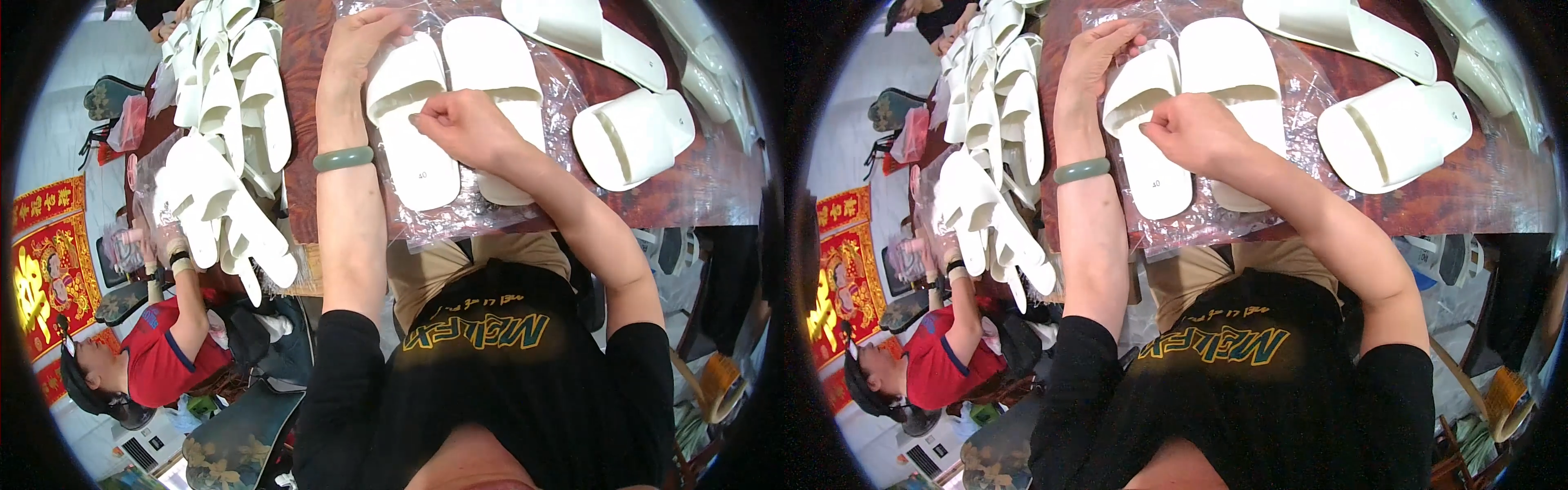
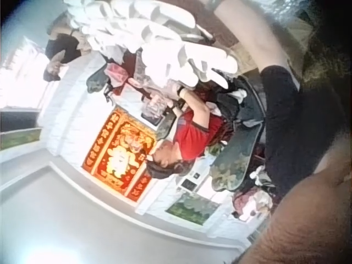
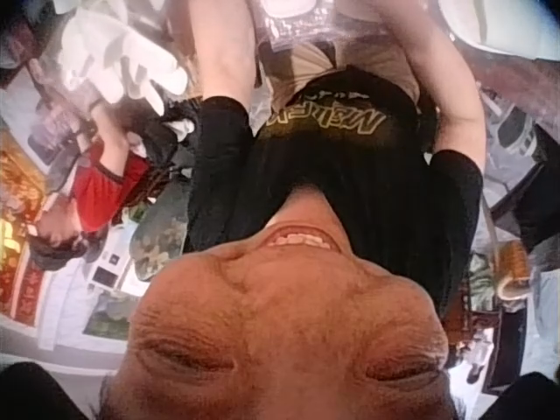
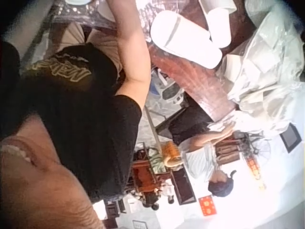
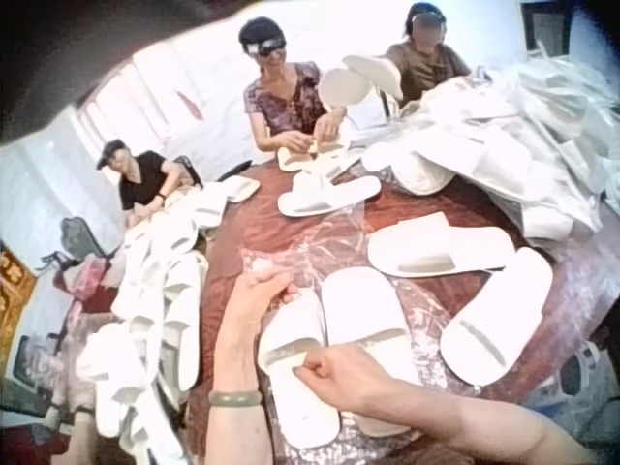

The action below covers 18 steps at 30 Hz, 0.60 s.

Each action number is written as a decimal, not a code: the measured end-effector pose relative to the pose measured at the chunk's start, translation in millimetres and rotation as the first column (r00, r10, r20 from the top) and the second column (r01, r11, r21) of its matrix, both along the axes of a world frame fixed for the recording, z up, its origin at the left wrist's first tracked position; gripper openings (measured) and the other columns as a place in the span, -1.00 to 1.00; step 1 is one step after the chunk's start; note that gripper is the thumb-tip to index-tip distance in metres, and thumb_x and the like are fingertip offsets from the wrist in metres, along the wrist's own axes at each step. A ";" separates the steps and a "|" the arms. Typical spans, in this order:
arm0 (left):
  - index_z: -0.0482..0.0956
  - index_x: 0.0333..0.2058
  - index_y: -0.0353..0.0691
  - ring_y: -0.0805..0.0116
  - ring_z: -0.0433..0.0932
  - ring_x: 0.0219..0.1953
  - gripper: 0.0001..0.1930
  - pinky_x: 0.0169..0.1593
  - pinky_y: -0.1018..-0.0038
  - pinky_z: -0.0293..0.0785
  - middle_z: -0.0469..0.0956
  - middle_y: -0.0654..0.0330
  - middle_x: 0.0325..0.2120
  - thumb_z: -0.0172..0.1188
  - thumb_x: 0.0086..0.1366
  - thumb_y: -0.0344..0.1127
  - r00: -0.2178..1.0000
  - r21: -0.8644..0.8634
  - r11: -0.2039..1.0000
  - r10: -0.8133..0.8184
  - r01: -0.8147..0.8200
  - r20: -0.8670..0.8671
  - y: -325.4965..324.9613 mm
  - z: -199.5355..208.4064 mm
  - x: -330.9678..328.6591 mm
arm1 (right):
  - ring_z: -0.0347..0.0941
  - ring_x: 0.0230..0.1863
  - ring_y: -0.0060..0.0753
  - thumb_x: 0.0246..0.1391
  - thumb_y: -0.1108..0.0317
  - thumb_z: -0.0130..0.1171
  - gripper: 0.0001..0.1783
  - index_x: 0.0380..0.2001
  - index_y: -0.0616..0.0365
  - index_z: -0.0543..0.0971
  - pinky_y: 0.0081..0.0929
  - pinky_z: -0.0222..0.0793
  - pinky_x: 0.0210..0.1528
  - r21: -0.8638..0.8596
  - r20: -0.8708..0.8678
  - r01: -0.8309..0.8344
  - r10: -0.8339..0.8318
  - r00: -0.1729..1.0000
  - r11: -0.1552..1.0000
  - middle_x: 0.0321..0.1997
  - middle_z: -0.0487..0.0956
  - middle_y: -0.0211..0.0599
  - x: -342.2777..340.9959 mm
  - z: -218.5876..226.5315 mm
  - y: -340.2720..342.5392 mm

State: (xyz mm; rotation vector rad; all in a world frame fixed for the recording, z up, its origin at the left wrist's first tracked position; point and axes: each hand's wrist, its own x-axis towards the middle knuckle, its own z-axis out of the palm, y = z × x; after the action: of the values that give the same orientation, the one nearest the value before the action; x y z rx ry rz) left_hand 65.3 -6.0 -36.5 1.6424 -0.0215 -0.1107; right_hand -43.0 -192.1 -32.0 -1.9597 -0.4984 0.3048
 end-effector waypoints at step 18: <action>0.60 -0.30 -0.33 0.59 0.46 -0.52 -0.81 -0.47 0.68 0.34 0.56 0.25 -0.50 0.26 0.10 -0.38 0.998 0.334 0.941 -0.040 0.050 -0.039 -14.7 -1.0 21.6 | 0.47 -0.54 -0.06 -0.03 0.20 0.08 -0.70 -0.57 0.25 0.57 -0.26 0.37 -0.41 -0.007 0.009 -0.004 0.004 1.000 1.000 -0.64 0.51 -0.04 0.1 -0.2 1.1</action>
State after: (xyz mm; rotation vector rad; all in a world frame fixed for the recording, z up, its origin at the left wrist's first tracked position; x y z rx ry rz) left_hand 86.8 -20.7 -37.5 1.9810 -0.0166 -0.1836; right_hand -42.9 -190.9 -32.2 -1.9676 -0.5081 0.3010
